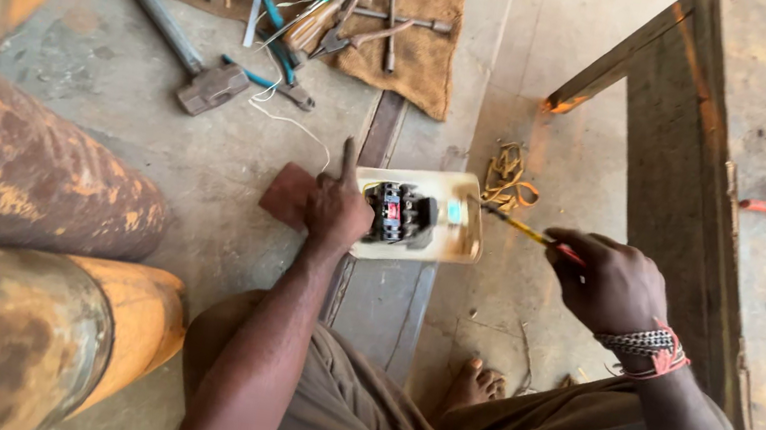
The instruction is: The person is sitting on the floor and using a screwdriver to tighten screws on an electrical component inside a small box. The person adjusts the component and continues to tighten screws.
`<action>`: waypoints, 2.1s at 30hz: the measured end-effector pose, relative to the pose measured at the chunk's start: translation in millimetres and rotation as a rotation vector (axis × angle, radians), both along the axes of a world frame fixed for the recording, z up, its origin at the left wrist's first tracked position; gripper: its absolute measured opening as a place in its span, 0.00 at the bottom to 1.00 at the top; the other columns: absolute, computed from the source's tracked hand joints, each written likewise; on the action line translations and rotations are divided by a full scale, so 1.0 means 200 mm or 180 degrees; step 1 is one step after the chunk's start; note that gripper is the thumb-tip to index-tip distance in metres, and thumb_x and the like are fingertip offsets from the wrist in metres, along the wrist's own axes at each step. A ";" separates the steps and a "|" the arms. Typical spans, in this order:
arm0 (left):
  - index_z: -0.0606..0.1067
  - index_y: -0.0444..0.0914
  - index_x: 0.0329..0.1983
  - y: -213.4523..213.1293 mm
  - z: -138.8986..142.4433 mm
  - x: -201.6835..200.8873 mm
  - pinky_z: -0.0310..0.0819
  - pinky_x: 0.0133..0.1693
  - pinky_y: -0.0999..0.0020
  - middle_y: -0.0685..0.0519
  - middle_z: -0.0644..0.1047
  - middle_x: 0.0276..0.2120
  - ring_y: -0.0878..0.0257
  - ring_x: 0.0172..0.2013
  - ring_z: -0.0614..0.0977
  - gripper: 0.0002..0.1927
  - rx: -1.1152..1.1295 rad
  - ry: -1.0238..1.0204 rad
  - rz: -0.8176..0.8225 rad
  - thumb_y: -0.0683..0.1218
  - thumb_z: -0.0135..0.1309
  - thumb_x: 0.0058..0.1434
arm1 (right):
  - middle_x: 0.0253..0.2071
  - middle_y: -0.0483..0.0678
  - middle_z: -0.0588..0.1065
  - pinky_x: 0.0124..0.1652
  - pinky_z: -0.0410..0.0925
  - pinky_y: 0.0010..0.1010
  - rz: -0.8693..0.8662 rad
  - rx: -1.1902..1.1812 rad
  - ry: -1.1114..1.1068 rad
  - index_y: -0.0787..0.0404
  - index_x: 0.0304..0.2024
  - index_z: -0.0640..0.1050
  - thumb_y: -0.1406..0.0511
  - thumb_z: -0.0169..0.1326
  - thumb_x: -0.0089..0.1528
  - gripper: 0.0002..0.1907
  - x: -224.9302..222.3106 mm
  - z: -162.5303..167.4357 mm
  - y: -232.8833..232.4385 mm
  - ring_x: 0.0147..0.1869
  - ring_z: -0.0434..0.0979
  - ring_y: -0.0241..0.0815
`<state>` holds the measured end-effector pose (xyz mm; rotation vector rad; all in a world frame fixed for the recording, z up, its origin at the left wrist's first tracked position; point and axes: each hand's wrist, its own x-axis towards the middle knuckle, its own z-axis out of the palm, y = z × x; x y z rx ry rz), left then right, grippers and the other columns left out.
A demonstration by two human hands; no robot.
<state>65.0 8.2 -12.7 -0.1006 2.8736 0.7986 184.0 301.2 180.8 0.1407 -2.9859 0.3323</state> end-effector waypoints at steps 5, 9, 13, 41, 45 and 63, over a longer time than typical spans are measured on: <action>0.48 0.50 0.77 0.09 -0.07 0.14 0.77 0.51 0.43 0.38 0.70 0.58 0.38 0.54 0.77 0.47 0.1469 -0.0836 0.1135 0.38 0.54 0.57 | 0.32 0.50 0.82 0.32 0.73 0.37 -0.0079 -0.0769 0.0028 0.59 0.44 0.81 0.59 0.63 0.62 0.12 0.00 -0.17 0.10 0.32 0.83 0.49; 0.55 0.50 0.74 0.21 -0.05 0.30 0.75 0.55 0.44 0.40 0.71 0.60 0.41 0.57 0.77 0.43 0.1947 -0.1463 0.1387 0.38 0.58 0.57 | 0.36 0.51 0.81 0.32 0.73 0.34 0.0121 -0.1161 0.0355 0.59 0.40 0.82 0.63 0.70 0.57 0.12 0.00 -0.20 0.09 0.33 0.83 0.45; 0.63 0.49 0.70 0.21 0.08 0.34 0.73 0.59 0.46 0.43 0.72 0.61 0.44 0.60 0.76 0.39 0.1071 -0.0786 0.0913 0.39 0.63 0.57 | 0.39 0.49 0.82 0.38 0.75 0.32 0.0246 -0.1555 0.0366 0.60 0.41 0.81 0.66 0.70 0.57 0.13 -0.01 -0.13 0.07 0.39 0.85 0.43; 0.84 0.48 0.45 0.19 0.16 0.09 0.82 0.41 0.69 0.57 0.86 0.40 0.68 0.37 0.86 0.12 0.1923 -0.0023 -0.1980 0.43 0.66 0.57 | 0.41 0.52 0.81 0.42 0.78 0.32 0.0780 -0.1578 0.0311 0.63 0.53 0.73 0.67 0.66 0.62 0.19 -0.13 -0.24 -0.26 0.45 0.86 0.45; 0.84 0.49 0.45 0.20 0.14 0.08 0.82 0.41 0.69 0.57 0.86 0.40 0.69 0.37 0.87 0.12 0.1905 -0.0098 -0.1961 0.44 0.66 0.57 | 0.40 0.52 0.81 0.42 0.78 0.33 0.0768 -0.1460 0.0306 0.63 0.53 0.73 0.67 0.66 0.62 0.19 -0.12 -0.24 -0.27 0.44 0.86 0.45; 0.84 0.48 0.45 0.20 0.12 0.08 0.83 0.44 0.70 0.57 0.86 0.41 0.68 0.40 0.87 0.12 0.2061 -0.0054 -0.1947 0.43 0.65 0.57 | 0.39 0.53 0.80 0.40 0.78 0.33 0.0762 -0.1335 0.0353 0.62 0.54 0.74 0.67 0.66 0.62 0.20 -0.12 -0.23 -0.28 0.41 0.86 0.46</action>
